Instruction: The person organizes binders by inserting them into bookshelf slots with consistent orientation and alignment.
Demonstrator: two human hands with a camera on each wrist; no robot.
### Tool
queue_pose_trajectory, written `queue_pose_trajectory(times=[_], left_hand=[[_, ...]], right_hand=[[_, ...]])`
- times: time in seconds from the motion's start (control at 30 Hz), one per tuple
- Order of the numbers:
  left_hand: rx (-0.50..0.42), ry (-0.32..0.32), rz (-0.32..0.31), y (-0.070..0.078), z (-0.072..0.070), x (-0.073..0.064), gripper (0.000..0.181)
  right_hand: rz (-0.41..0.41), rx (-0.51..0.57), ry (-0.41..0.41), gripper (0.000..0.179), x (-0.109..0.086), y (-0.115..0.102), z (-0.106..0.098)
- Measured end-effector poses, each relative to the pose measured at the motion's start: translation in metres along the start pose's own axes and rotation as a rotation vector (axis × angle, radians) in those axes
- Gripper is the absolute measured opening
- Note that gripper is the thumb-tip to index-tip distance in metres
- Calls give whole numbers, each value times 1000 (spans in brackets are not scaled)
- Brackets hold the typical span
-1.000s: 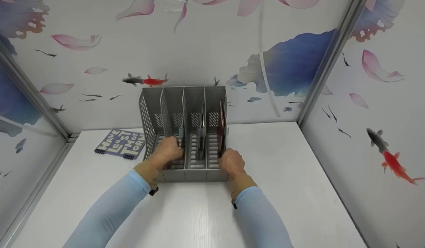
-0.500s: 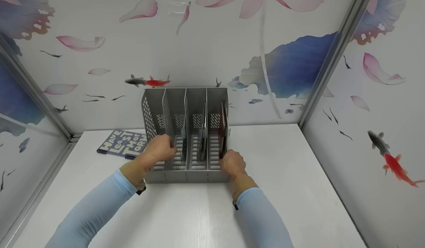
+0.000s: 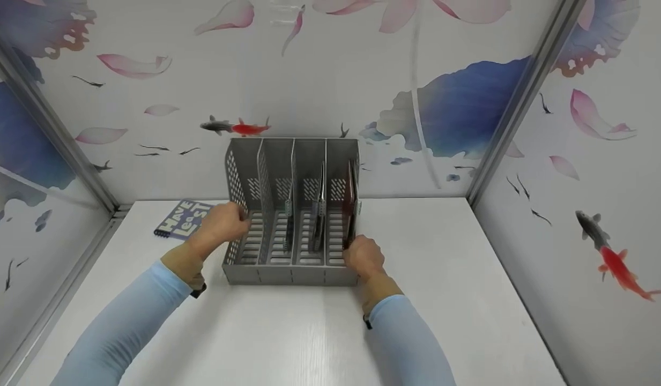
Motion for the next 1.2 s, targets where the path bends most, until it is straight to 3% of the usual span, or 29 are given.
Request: queue_pose_trajectory(times=[0.1,0.27,0.43,0.77,0.97,1.2], left_hand=[[-3,10,-27,-17,-2,4,11],[-20,-10,-87,-45,0,4,25],[2,-6,-108,-63,6,2,33],[114,-11,-125,-96,37,5,31],[130,-12,-174,-122,57,-5,53],[161,-39,-113,-135,66,-19,49]], right_hand=[[-3,5,-1,17,0,2,0],[-3,-29,-9,15,1,5,0],[-7,-32,-4,17,2,5,-1],[-10,-25,-10,20,4,8,1],[-20,-16,-16,24,3,4,2],[-7,-28,-18,23,4,1,1]])
Point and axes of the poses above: each hand's wrist, its own x-axis towards the middle knuckle, its own z-axis out of the palm, y = z × x, the point moved 4 cm from there along x, towards the middle knuckle, and after that the axes turned 11 degrees about y, right-handed, at the moved point
